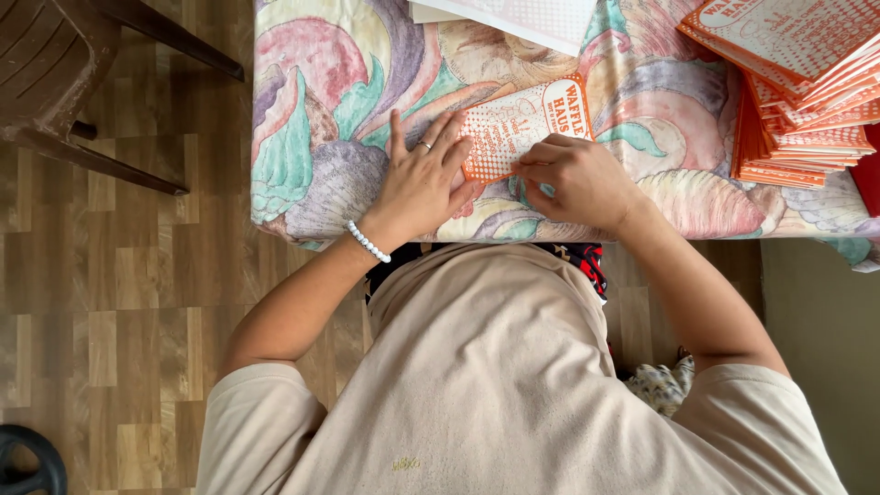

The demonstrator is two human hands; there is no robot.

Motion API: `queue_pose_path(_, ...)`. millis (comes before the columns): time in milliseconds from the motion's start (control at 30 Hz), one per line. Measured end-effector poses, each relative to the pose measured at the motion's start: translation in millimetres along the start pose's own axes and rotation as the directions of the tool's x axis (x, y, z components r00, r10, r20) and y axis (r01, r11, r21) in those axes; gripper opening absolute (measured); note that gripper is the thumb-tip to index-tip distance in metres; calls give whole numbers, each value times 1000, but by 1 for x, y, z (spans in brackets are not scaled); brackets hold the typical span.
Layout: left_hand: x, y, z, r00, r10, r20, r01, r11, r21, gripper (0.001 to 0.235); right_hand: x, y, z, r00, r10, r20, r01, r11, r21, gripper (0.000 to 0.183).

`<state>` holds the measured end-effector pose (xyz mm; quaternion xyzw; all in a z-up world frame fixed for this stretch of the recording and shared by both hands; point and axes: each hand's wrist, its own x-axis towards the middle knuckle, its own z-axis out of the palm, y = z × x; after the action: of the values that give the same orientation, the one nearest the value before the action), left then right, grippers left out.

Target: Folding and stacking paper waffle bags at a table in a packaging area.

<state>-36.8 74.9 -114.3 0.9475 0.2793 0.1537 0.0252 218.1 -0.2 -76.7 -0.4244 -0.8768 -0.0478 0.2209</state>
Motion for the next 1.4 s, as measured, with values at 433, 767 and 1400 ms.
queue_pose_path(433, 5, -6, 4, 997, 38, 67, -42, 997, 66, 62, 53, 0, 10, 965, 226, 131, -193, 955, -225, 39)
queue_pose_path(767, 2, -2, -7, 998, -7, 59, 2, 997, 76, 68, 23, 57, 23, 902, 402, 157, -302, 848, -436, 47)
queue_pose_path(1400, 6, -5, -9, 994, 20, 111, -25, 999, 47, 69, -25, 16, -3, 993, -45, 109, 60, 989, -137, 28)
